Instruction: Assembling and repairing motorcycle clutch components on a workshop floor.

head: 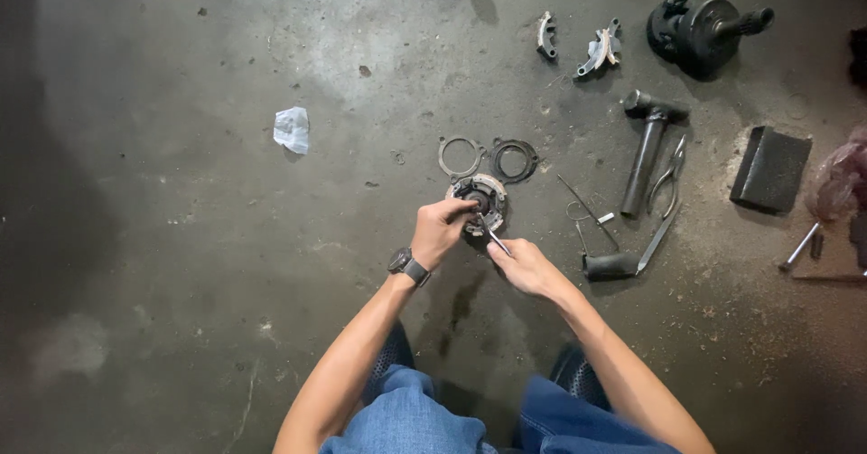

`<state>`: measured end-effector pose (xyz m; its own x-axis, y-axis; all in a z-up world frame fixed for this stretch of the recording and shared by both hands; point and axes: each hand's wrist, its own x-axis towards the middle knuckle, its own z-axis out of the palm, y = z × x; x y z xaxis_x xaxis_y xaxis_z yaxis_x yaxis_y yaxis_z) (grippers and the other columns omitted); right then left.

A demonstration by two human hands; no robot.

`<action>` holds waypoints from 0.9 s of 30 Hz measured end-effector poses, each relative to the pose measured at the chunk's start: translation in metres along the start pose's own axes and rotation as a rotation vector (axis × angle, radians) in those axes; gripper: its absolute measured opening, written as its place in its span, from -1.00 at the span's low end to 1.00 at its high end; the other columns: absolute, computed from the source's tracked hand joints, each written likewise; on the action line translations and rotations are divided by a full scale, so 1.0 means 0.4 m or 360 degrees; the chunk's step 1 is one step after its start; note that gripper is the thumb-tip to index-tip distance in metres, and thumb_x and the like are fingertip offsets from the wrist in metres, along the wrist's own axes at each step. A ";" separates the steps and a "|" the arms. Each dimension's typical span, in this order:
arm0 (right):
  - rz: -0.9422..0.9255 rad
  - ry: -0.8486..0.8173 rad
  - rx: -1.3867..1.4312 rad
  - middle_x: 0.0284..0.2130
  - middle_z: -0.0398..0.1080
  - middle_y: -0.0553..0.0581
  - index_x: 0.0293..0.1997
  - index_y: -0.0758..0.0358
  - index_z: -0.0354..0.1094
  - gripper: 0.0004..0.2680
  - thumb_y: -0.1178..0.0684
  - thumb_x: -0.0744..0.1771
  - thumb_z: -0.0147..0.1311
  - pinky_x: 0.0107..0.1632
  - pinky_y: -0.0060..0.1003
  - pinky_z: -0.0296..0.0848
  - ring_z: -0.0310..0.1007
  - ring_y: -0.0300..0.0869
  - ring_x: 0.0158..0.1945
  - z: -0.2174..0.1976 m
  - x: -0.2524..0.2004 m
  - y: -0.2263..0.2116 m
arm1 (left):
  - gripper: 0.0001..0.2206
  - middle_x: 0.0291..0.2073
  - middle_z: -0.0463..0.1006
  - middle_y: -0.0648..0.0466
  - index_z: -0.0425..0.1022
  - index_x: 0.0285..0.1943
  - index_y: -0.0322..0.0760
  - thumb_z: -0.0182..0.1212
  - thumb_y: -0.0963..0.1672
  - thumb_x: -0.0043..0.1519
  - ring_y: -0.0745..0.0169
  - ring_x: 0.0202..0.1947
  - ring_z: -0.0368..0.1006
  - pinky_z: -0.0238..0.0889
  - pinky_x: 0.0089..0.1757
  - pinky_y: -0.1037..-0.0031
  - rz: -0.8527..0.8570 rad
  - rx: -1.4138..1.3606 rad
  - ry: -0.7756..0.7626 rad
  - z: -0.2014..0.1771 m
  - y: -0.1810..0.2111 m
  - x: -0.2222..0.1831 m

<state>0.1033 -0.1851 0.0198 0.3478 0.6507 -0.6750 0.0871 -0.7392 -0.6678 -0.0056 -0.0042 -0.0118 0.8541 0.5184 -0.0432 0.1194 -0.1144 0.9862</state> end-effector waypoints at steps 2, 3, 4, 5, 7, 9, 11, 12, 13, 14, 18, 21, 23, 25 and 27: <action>-0.0027 0.0013 -0.0082 -0.62 0.33 0.14 -0.34 0.39 0.34 -0.68 -0.12 0.41 -0.11 -0.32 -0.13 0.38 0.35 -0.14 -0.49 -0.001 0.005 0.009 | -0.76 -0.14 0.69 -0.09 0.61 0.05 -0.38 0.27 -0.30 0.20 0.15 -0.15 0.67 0.49 -0.10 0.45 0.0130 0.0076 -0.0027 -0.002 -0.011 0.000; -0.0054 0.0027 -0.0164 -0.61 0.36 0.20 -0.34 0.40 0.35 -0.68 -0.12 0.40 -0.11 -0.29 -0.09 0.39 0.38 -0.07 -0.48 -0.002 0.007 0.014 | -0.76 -0.14 0.67 -0.11 0.58 0.05 -0.39 0.25 -0.31 0.21 0.07 -0.13 0.66 0.48 -0.09 0.43 0.0261 0.0152 -0.0054 -0.002 -0.017 -0.001; -0.0053 0.0028 -0.0164 -0.61 0.36 0.20 -0.34 0.40 0.35 -0.68 -0.12 0.40 -0.11 -0.29 -0.09 0.39 0.38 -0.07 -0.48 -0.006 0.005 0.008 | -0.76 -0.14 0.67 -0.11 0.58 0.05 -0.39 0.25 -0.31 0.21 0.07 -0.13 0.66 0.48 -0.09 0.43 0.0261 0.0151 -0.0055 -0.004 -0.006 0.001; -0.0056 0.0035 -0.0199 -0.60 0.37 0.24 -0.33 0.41 0.36 -0.68 -0.12 0.40 -0.10 -0.27 -0.06 0.40 0.41 -0.02 -0.47 -0.010 0.002 0.002 | -0.76 -0.14 0.66 -0.12 0.58 0.04 -0.39 0.25 -0.31 0.19 0.03 -0.13 0.65 0.48 -0.10 0.41 0.0305 0.0201 -0.0075 -0.007 0.004 0.003; -0.0058 0.0037 -0.0232 -0.59 0.38 0.28 -0.33 0.41 0.36 -0.67 -0.13 0.40 -0.10 -0.26 -0.02 0.40 0.43 0.03 -0.46 -0.011 0.002 -0.006 | -0.76 -0.14 0.66 -0.13 0.57 0.03 -0.40 0.24 -0.31 0.18 -0.02 -0.13 0.64 0.48 -0.10 0.40 0.0344 0.0253 -0.0096 -0.012 0.014 0.001; -0.0007 0.0023 -0.0245 -0.58 0.41 0.29 -0.30 0.40 0.38 -0.68 -0.13 0.40 -0.10 -0.26 -0.04 0.42 0.47 0.01 -0.46 -0.014 0.006 -0.010 | -0.76 -0.12 0.65 -0.13 0.56 0.05 -0.39 0.24 -0.31 0.20 -0.03 -0.12 0.64 0.48 -0.10 0.38 0.0359 0.0282 -0.0110 -0.011 0.016 -0.001; 0.0043 -0.0016 -0.0113 -0.56 0.43 0.25 -0.28 0.41 0.39 -0.68 -0.13 0.40 -0.11 -0.28 -0.09 0.45 0.50 -0.05 -0.46 -0.008 0.017 -0.008 | -0.76 -0.13 0.65 -0.13 0.56 0.04 -0.39 0.23 -0.31 0.19 -0.04 -0.13 0.63 0.48 -0.10 0.37 0.0371 0.0275 -0.0086 -0.010 0.009 0.001; 0.0094 -0.0053 0.0018 -0.54 0.46 0.20 -0.26 0.41 0.40 -0.68 -0.12 0.41 -0.12 -0.30 -0.15 0.48 0.53 -0.11 -0.46 -0.008 0.023 -0.007 | -0.76 -0.14 0.65 -0.13 0.57 0.04 -0.40 0.23 -0.31 0.19 -0.04 -0.13 0.63 0.48 -0.10 0.36 0.0384 0.0265 -0.0063 -0.008 0.006 0.004; 0.0094 -0.0051 0.0019 -0.54 0.46 0.20 -0.26 0.41 0.40 -0.68 -0.12 0.41 -0.12 -0.30 -0.15 0.48 0.53 -0.11 -0.46 -0.011 0.027 -0.012 | -0.76 -0.14 0.65 -0.13 0.57 0.04 -0.40 0.23 -0.31 0.19 -0.04 -0.13 0.63 0.48 -0.10 0.36 0.0386 0.0265 -0.0065 -0.003 0.001 0.008; 0.0181 -0.0107 0.0214 -0.52 0.47 0.15 -0.23 0.42 0.41 -0.67 -0.12 0.41 -0.13 -0.33 -0.20 0.49 0.52 -0.16 -0.47 -0.013 0.031 -0.016 | -0.76 -0.14 0.65 -0.13 0.57 0.03 -0.39 0.25 -0.31 0.19 -0.05 -0.14 0.63 0.48 -0.11 0.35 0.0408 0.0298 -0.0032 0.001 -0.004 0.011; 0.0326 -0.0221 0.0490 -0.50 0.51 0.08 -0.14 0.38 0.45 -0.71 -0.10 0.41 -0.09 -0.39 -0.31 0.44 0.45 -0.26 -0.48 -0.057 0.015 -0.094 | -0.75 -0.15 0.66 -0.12 0.59 0.01 -0.36 0.21 -0.32 0.18 -0.04 -0.15 0.63 0.49 -0.12 0.35 0.0430 0.0341 0.0046 0.004 0.003 0.034; 0.0253 -0.0217 0.0489 -0.49 0.49 0.06 -0.13 0.38 0.46 -0.77 -0.04 0.38 0.03 -0.39 -0.31 0.42 0.45 -0.26 -0.48 -0.067 0.017 -0.096 | -0.76 -0.17 0.66 -0.08 0.57 0.02 -0.35 0.19 -0.32 0.19 0.04 -0.20 0.65 0.51 -0.15 0.39 0.0380 0.0304 -0.0010 -0.001 0.033 0.062; 0.0205 -0.0173 0.0448 -0.49 0.45 0.04 -0.15 0.40 0.46 -0.77 -0.03 0.38 0.05 -0.39 -0.31 0.40 0.41 -0.27 -0.47 -0.046 0.040 -0.048 | -0.76 -0.17 0.66 -0.09 0.56 0.01 -0.37 0.17 -0.33 0.18 0.02 -0.19 0.64 0.50 -0.14 0.38 0.0401 0.0284 -0.0003 -0.003 0.043 0.071; 0.0151 -0.0130 0.0404 -0.49 0.41 0.01 -0.16 0.43 0.46 -0.77 -0.02 0.38 0.08 -0.40 -0.31 0.37 0.38 -0.29 -0.47 -0.038 0.052 -0.032 | -0.76 -0.17 0.65 -0.10 0.55 0.00 -0.40 0.15 -0.34 0.17 0.01 -0.19 0.63 0.49 -0.13 0.37 0.0426 0.0266 0.0009 -0.007 0.051 0.080; 0.0117 -0.0063 0.0387 -0.50 0.37 -0.01 -0.17 0.39 0.46 -0.78 -0.02 0.38 0.07 -0.40 -0.34 0.36 0.31 -0.33 -0.48 -0.034 0.049 -0.042 | -0.76 -0.21 0.65 -0.08 0.55 -0.01 -0.39 0.16 -0.33 0.16 0.04 -0.22 0.63 0.48 -0.15 0.38 0.0341 0.0270 -0.0023 -0.010 0.055 0.081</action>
<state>0.1212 -0.1622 0.0221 0.3080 0.6065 -0.7330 -0.1659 -0.7245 -0.6691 0.0226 0.0134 0.0091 0.8761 0.4547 0.1600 0.0173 -0.3613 0.9323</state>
